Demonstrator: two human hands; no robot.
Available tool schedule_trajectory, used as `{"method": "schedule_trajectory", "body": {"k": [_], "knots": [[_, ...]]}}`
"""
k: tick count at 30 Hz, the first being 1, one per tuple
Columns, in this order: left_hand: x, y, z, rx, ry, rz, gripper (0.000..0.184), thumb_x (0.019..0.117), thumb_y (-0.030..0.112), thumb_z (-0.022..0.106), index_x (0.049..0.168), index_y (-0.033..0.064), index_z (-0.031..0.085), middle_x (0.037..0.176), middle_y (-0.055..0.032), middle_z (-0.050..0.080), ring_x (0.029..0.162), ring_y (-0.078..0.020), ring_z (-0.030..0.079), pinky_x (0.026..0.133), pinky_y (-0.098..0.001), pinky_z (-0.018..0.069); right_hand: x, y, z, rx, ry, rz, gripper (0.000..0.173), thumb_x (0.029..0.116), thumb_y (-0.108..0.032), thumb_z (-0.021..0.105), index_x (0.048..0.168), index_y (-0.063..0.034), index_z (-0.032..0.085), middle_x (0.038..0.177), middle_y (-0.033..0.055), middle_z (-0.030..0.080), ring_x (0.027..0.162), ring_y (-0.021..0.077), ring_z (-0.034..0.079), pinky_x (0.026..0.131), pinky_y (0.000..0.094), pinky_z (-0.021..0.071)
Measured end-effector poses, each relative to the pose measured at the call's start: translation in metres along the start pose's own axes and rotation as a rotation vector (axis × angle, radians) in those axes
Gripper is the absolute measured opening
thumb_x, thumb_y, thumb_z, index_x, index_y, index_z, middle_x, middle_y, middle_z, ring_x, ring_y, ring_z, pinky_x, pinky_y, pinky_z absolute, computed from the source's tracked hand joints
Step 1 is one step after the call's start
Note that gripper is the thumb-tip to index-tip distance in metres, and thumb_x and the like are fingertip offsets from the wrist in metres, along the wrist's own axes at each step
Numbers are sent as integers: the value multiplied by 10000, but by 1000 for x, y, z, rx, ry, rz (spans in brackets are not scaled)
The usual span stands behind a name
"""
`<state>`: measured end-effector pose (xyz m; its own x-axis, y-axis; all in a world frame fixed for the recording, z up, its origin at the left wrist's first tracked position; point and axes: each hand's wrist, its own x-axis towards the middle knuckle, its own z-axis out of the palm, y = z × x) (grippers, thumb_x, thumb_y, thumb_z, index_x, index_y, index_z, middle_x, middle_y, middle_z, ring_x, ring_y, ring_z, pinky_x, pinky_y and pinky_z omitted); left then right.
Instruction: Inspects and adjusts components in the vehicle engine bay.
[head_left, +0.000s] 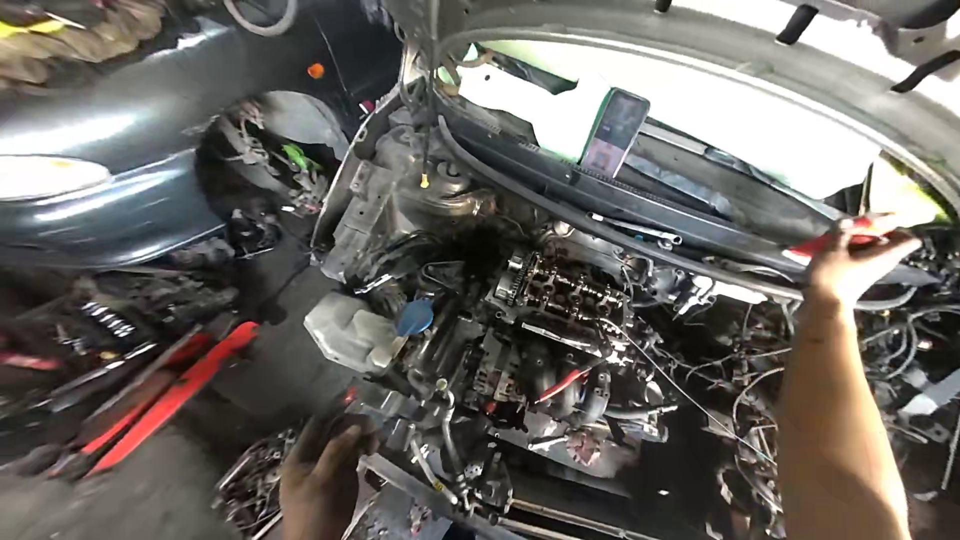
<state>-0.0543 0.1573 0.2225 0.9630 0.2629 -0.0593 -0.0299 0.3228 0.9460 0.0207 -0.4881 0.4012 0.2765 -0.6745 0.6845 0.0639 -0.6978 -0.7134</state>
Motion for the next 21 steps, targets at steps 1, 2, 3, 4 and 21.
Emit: {"method": "schedule_trajectory", "body": {"k": [1,2,3,4,21], "knots": [[-6,2,3,-3,-1,20,362,883,19,491,1232,63,578,801,75,718,619,-63,677,563,-233,594,2,-7,-4,137,23,-8,790,974,-128,651,1532,109,144,1425,226,473,1256,146,564,1052,252,490],[-14,2,7,-8,-2,26,365,886,20,489,1238,62,577,802,73,716,618,-66,675,563,-236,594,0,-13,-8,260,38,-17,804,946,-74,648,1541,87,130,1395,184,483,1225,131,575,1025,260,514],[-24,3,11,-14,-4,23,374,888,18,482,1247,64,577,809,74,715,621,-66,673,565,-236,592,-9,-21,-13,338,45,-26,727,930,-61,654,1500,61,219,1285,117,529,1126,108,606,959,272,549],[-35,2,18,-26,-14,19,383,892,11,475,1258,61,577,812,72,718,624,-71,677,568,-239,595,-24,-33,-21,357,32,-15,517,931,-109,677,1346,-10,384,1100,14,572,957,62,628,843,271,575],[-203,16,183,-77,-896,112,545,981,86,597,1489,-40,446,905,5,693,691,-65,641,612,-227,566,-259,-80,-111,312,-716,-455,192,828,-184,680,722,-28,645,629,54,630,573,58,598,548,217,493]]}}
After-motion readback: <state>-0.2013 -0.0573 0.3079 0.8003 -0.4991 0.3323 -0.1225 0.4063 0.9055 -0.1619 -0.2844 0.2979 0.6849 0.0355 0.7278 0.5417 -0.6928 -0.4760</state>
